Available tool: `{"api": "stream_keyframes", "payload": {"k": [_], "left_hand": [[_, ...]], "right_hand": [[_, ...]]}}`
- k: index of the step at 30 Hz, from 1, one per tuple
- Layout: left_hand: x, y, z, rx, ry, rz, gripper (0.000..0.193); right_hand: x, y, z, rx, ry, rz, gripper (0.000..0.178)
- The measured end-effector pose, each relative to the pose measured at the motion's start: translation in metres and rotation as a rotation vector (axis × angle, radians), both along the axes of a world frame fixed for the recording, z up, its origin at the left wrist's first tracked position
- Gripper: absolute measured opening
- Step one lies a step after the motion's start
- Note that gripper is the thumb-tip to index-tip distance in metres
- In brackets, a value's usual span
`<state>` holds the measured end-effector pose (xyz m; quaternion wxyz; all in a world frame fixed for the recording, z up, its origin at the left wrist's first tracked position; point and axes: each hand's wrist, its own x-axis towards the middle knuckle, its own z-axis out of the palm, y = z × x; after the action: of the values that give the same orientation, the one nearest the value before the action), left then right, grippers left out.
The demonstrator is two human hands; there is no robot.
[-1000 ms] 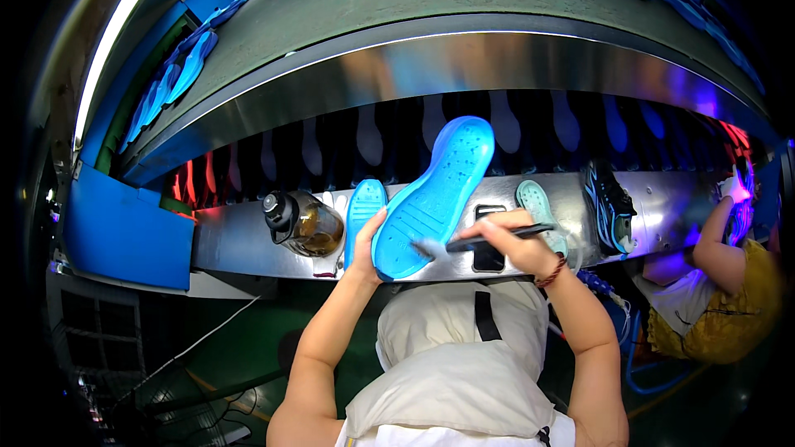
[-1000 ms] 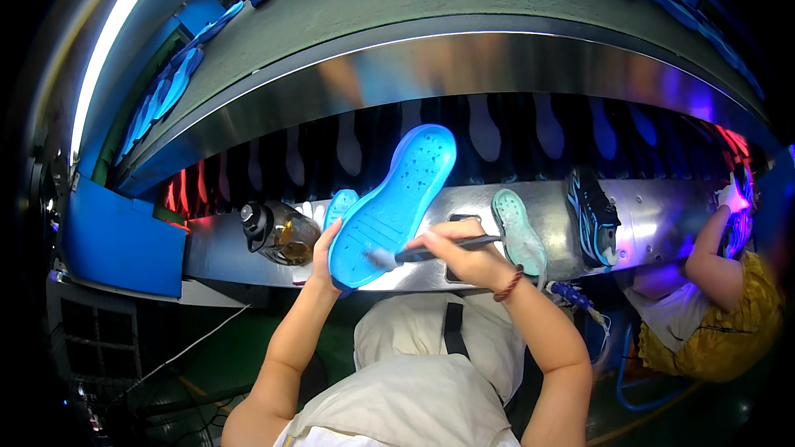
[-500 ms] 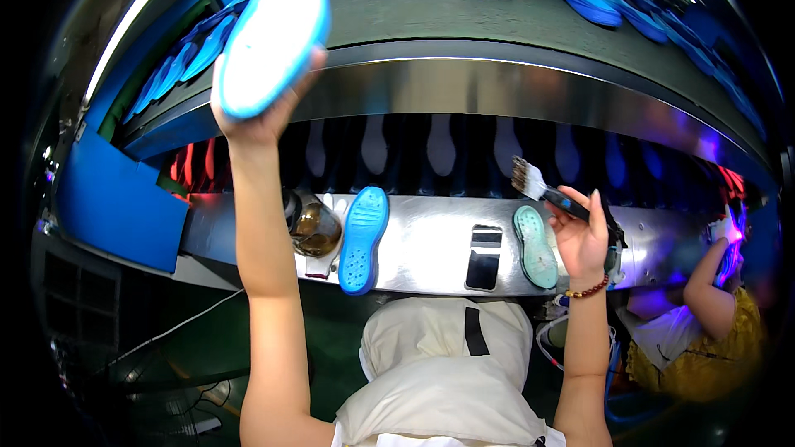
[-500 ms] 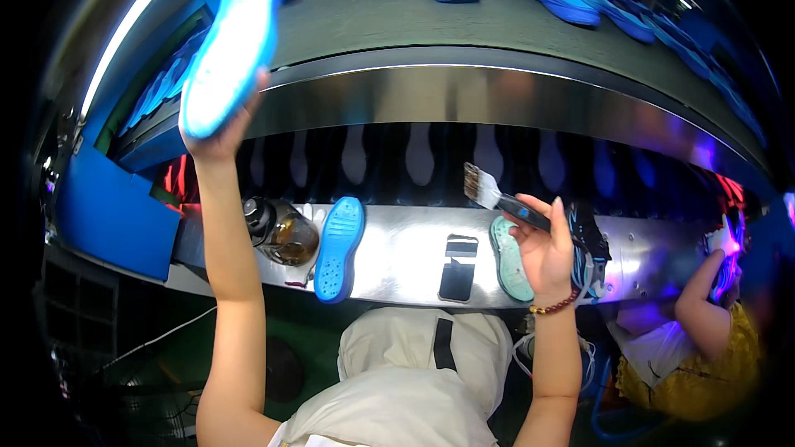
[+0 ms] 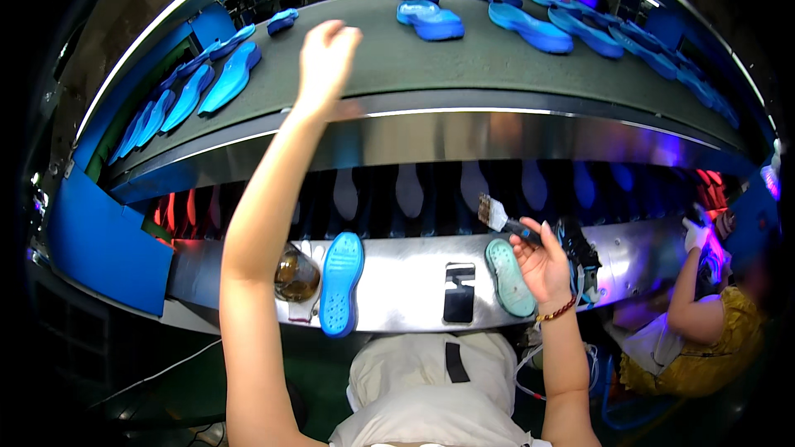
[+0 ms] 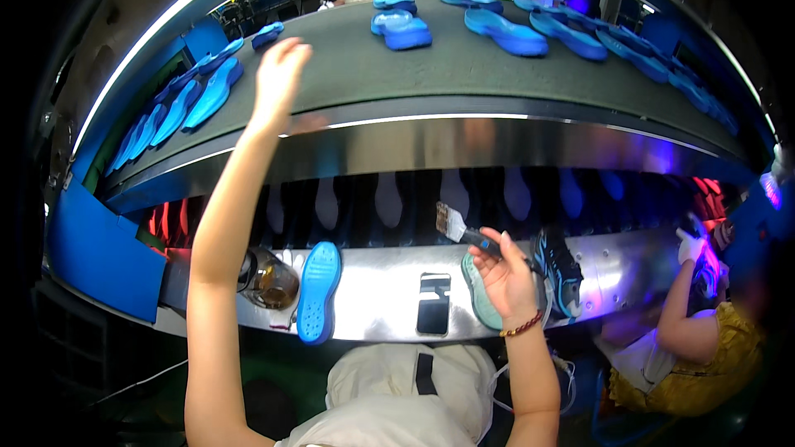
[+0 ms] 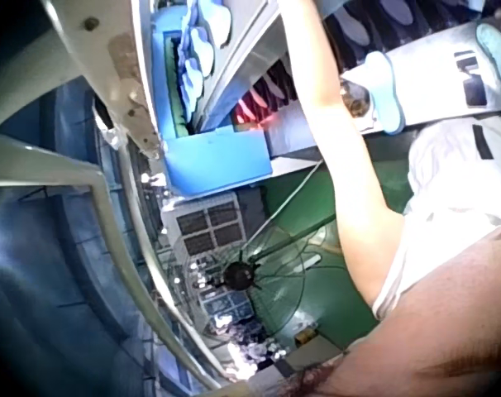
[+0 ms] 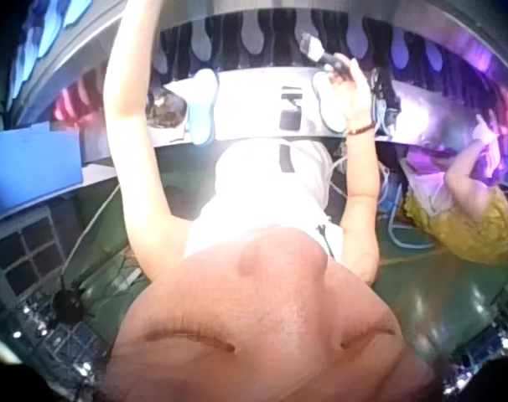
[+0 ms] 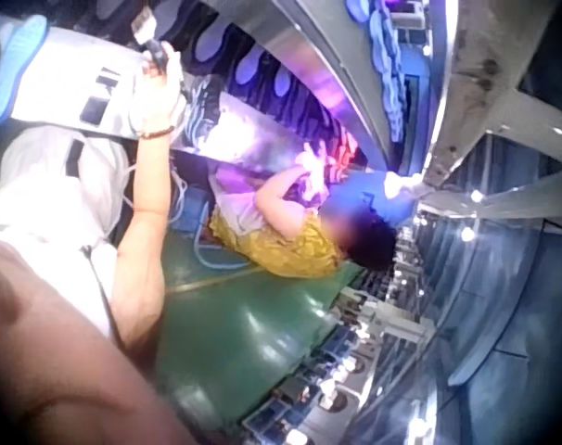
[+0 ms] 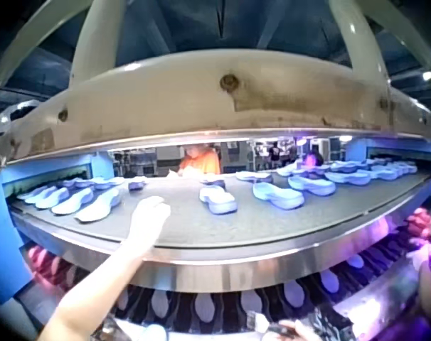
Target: The person applies liquid to the bottom of blue shoe soles using a brush and then places the soles onto a moving conveyor belt.
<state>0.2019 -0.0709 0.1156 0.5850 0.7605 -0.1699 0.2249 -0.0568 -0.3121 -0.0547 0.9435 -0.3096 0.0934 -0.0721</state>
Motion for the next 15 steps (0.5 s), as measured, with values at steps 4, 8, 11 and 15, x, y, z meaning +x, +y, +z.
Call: {"api": "stream_keyframes", "payload": {"k": [4,8,11,15], "left_hand": [[0.034,-0.093,-0.004,0.393,-0.001,-0.041,0.074],[0.066,-0.124,-0.002,0.602,-0.139,0.132,0.078],[0.069,-0.125,-0.009,1.062,0.027,0.174,0.068],[0.058,-0.112,-0.004,1.231,-0.417,0.242,0.028]], "right_hand": [[-0.001,-0.001,-0.007,-0.067,-0.026,-0.045,0.028],[-0.004,0.003,-0.011,-0.077,0.002,-0.047,0.025],[-0.014,-0.009,-0.017,-0.11,-0.005,-0.045,0.021],[-0.013,-0.012,-0.022,-0.053,0.083,-0.033,0.02]]}}
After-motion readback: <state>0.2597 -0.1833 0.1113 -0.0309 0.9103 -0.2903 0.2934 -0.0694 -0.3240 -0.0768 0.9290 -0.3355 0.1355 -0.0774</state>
